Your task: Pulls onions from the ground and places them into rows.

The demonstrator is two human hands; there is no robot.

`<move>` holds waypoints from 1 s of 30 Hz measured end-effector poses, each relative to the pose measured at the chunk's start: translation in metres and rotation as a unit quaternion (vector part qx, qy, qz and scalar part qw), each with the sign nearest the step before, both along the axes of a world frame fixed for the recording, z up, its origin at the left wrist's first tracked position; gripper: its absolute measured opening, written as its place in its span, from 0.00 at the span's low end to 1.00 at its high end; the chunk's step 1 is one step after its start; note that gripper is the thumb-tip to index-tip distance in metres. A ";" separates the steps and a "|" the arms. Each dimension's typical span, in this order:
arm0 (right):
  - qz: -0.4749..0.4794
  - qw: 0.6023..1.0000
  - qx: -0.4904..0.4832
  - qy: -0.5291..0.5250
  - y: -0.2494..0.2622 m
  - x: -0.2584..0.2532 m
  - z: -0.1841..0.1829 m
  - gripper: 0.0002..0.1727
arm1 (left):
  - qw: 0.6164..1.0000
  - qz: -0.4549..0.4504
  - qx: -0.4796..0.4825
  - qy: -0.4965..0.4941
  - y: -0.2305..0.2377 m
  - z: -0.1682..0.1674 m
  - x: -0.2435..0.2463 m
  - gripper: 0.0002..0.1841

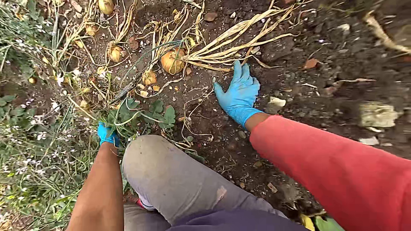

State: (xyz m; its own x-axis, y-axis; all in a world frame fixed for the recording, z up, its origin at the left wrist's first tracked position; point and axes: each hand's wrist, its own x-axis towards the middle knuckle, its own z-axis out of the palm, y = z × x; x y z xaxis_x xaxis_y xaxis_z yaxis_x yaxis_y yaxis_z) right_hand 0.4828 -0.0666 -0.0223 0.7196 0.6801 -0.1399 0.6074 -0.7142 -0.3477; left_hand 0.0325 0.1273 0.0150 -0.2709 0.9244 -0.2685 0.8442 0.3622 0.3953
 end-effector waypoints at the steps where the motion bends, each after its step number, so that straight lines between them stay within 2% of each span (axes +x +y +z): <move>1: 0.001 1.000 0.001 0.001 0.000 0.001 0.001 0.57 | 1.000 0.010 0.010 0.008 -0.007 0.003 0.008 0.23; 5: 0.007 1.000 0.003 0.011 -0.001 0.000 0.005 0.57 | 0.998 0.003 0.050 -0.048 -0.057 0.028 0.047 0.21; 8: 0.009 1.000 0.003 0.020 -0.003 -0.004 0.006 0.58 | 0.997 -0.026 0.026 -0.067 -0.082 0.048 0.042 0.23; 11: 0.006 1.000 0.011 0.024 -0.003 -0.003 0.007 0.57 | 0.998 -0.047 0.029 -0.032 -0.063 0.058 0.044 0.20; 13: 0.006 0.999 0.016 0.027 -0.002 -0.001 0.008 0.57 | 0.998 -0.051 -0.018 0.012 -0.032 0.058 0.050 0.20; 16: 0.003 1.000 0.011 0.017 -0.001 -0.001 0.004 0.57 | 0.991 -0.086 -0.031 -0.102 0.011 0.038 0.057 0.24; 18: 0.001 1.000 0.007 0.011 0.001 0.001 0.005 0.57 | 0.993 -0.070 -0.012 -0.096 0.030 0.018 0.069 0.24; 20: -0.004 1.000 0.004 0.007 0.002 0.001 0.006 0.57 | 0.992 -0.047 0.005 -0.116 0.029 0.010 0.072 0.22; 23: -0.006 1.000 0.006 0.006 0.002 0.003 0.004 0.56 | 0.977 -0.094 0.041 -0.188 -0.001 0.033 0.082 0.24; 27: -0.006 1.000 0.006 0.007 0.003 0.003 0.005 0.57 | 0.986 -0.158 0.005 -0.046 -0.022 0.046 0.073 0.27; 30: -0.006 1.000 0.014 0.003 0.004 0.003 0.004 0.57 | 0.989 -0.145 -0.027 0.009 -0.038 0.060 0.071 0.22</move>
